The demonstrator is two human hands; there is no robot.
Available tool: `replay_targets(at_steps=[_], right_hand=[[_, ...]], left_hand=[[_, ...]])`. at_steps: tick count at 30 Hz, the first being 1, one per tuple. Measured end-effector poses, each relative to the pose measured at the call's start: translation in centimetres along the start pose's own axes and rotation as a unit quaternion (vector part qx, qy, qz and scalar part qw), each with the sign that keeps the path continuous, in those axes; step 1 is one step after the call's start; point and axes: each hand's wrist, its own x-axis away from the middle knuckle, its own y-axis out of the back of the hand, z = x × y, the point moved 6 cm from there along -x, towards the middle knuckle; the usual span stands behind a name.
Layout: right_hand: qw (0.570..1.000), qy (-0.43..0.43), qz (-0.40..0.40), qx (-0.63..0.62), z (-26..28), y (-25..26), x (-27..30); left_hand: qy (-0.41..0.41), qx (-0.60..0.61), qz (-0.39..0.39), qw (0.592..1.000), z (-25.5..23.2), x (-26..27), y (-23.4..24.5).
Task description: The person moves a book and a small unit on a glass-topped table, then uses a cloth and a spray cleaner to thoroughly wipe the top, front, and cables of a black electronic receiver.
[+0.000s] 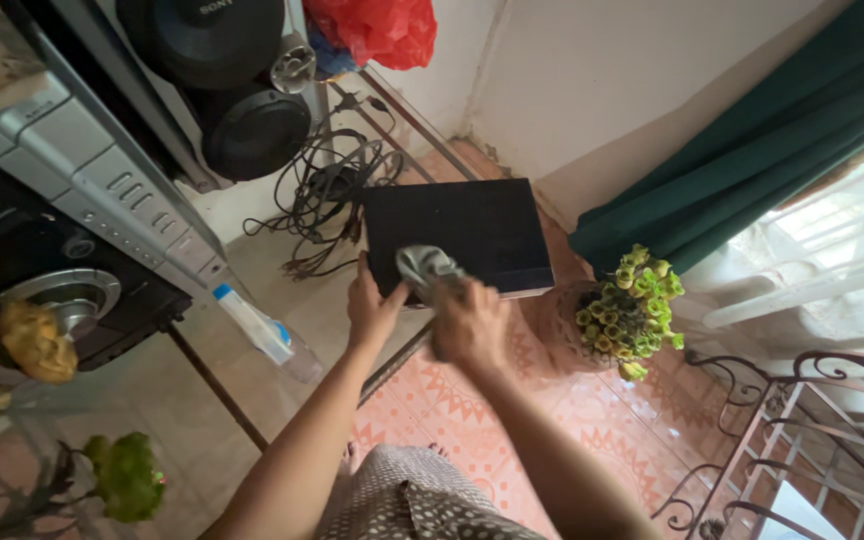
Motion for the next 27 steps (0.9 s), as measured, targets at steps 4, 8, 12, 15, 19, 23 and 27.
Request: replay_targets(at_steps=[4, 8, 12, 15, 19, 23, 27], right_hand=[[0.991, -0.066, -0.012, 0.113, -8.7, 5.9, -1.8], [0.994, -0.107, 0.007, -0.009, -4.9, 4.9, -1.4], [0.985, 0.005, 0.065, -0.162, 2.7, 2.5, -0.4], [0.985, -0.058, 0.128, -0.101, -4.9, 2.8, 0.3], [0.932, -0.291, -0.010, -0.215, -16.9, 2.5, 3.9], [0.622, -0.471, 0.007, -0.625, -19.5, -3.2, 4.8], [0.654, -0.453, -0.002, -0.606, -19.3, -1.1, 2.2]], left_hand=[[-0.036, 0.049, 0.002, 0.998, -0.6, 0.3, 0.2], [-0.050, 0.049, -0.012, 0.997, -0.3, 0.3, 0.0], [-0.102, 0.009, -0.031, 0.994, -0.3, -0.1, 0.1], [-0.116, 0.060, -0.011, 0.991, -2.1, 0.3, 1.2], [-0.172, 0.060, -0.015, 0.983, -5.1, 2.0, 3.2], [-0.365, 0.016, 0.002, 0.931, -7.2, 3.5, 4.1], [-0.262, -0.052, 0.020, 0.963, -5.4, 3.7, 4.1]])
